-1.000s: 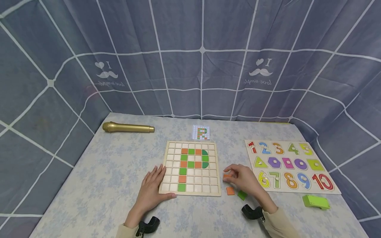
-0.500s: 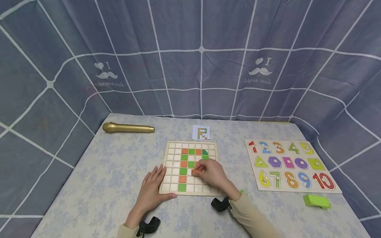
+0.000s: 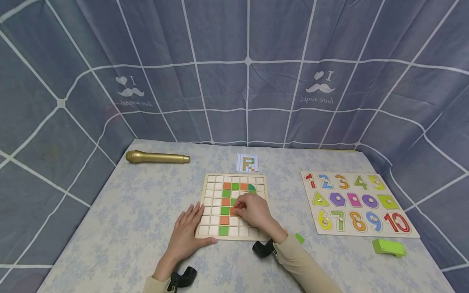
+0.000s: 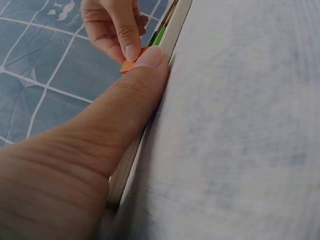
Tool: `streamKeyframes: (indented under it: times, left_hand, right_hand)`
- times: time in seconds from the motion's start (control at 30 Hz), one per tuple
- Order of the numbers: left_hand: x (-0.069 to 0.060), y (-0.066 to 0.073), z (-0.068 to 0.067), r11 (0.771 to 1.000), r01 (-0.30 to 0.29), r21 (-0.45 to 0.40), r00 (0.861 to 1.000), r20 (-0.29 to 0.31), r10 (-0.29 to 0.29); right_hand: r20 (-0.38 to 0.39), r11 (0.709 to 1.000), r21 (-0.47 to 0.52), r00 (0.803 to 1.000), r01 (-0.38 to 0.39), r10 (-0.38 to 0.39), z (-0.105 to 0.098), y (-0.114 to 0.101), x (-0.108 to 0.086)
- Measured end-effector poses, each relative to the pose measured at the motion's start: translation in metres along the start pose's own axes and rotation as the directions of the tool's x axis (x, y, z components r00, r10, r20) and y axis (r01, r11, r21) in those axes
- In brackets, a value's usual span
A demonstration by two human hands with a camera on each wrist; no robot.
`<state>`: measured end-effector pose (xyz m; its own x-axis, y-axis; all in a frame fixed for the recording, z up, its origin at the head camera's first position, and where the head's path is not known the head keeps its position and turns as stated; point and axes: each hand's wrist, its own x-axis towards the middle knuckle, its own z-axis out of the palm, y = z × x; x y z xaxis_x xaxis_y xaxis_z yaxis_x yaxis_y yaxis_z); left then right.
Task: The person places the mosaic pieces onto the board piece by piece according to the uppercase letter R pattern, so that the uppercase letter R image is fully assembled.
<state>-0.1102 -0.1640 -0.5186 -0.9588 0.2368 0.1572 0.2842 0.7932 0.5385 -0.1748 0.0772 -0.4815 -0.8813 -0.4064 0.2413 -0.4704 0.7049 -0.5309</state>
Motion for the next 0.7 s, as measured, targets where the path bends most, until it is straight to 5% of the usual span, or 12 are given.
streamKeyframes:
  times: [0.7]
  left_hand:
    - [-0.0005,-0.0003,0.0003,1.0,-0.004,0.002,1.0,-0.01,0.004]
  right_hand:
    - [0.018,0.991,-0.081,0.994,0.111,-0.11,-0.0009,0.0016,-0.0049]
